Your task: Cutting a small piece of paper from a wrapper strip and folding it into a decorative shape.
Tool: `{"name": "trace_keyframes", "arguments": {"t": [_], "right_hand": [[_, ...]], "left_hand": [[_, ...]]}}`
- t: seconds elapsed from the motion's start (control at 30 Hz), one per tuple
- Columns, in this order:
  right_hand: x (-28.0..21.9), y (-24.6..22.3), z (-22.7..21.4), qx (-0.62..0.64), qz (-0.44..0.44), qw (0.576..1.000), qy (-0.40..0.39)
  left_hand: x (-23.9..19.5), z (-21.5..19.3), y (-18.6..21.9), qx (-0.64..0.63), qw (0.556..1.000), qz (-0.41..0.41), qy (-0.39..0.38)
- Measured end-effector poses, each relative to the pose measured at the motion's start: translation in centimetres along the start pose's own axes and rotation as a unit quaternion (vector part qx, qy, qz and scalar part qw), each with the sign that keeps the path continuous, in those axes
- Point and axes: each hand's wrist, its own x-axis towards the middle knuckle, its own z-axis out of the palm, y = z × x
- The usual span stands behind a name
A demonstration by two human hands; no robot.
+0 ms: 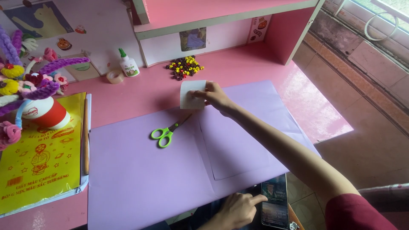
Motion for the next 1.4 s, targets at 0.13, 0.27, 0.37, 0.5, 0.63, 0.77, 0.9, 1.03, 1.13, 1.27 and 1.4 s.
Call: {"name": "trace_keyframes", "arguments": {"t": [0.13, 0.27, 0.37, 0.5, 0.63, 0.77, 0.9, 1.03, 1.13, 1.27, 1.4], "right_hand": [[0.2, 0.1, 0.0, -0.015, 0.0, 1.0, 0.003], [0.3, -0.3, -0.1, -0.014, 0.002, 1.0, 0.012], [0.5, -0.2, -0.1, -0.009, 0.008, 1.0, 0.012], [1.4, 0.4, 0.0, -0.002, 0.009, 1.0, 0.011], [1.5, 0.6, 0.4, -0.006, 0.002, 1.0, 0.003], [1.6, 1.7, 0.7, 0.009, -0.028, 0.999, -0.015], [1.8, 2.4, 0.6, -0.004, -0.03, 1.0, -0.001], [2.1, 2.7, 0.6, 0.01, -0.027, 1.0, -0.005], [2.1, 2.7, 0.7, 0.009, -0.03, 1.0, -0.004], [1.8, 2.1, 0.8, 0.004, -0.013, 1.0, 0.0], [2.0, 2.1, 0.2, -0.005, -0.017, 1.0, -0.001]], "left_hand": [[0.7, -0.3, 0.3, -0.01, 1.0, -0.015, -0.018], [2.3, -0.9, 0.9, -0.046, 0.999, -0.026, 0.006], [3.3, -0.3, 0.3, -0.067, 0.997, -0.039, -0.008], [2.7, 0.8, -0.1, -0.115, 0.992, -0.01, 0.047], [1.6, -0.2, 1.5, -0.082, 0.977, 0.08, 0.181], [0.8, -0.4, 2.8, -0.027, 0.966, 0.169, 0.195], [0.6, 1.6, 2.5, 0.034, 0.962, 0.214, 0.168], [0.7, 3.5, 1.7, 0.069, 0.962, 0.216, 0.15], [0.9, 5.3, 0.7, 0.142, 0.961, 0.21, 0.114], [1.2, 6.9, -0.5, 0.244, 0.937, 0.216, 0.126], [1.1, 3.6, 1.3, 0.077, 0.953, 0.218, 0.196]]}}
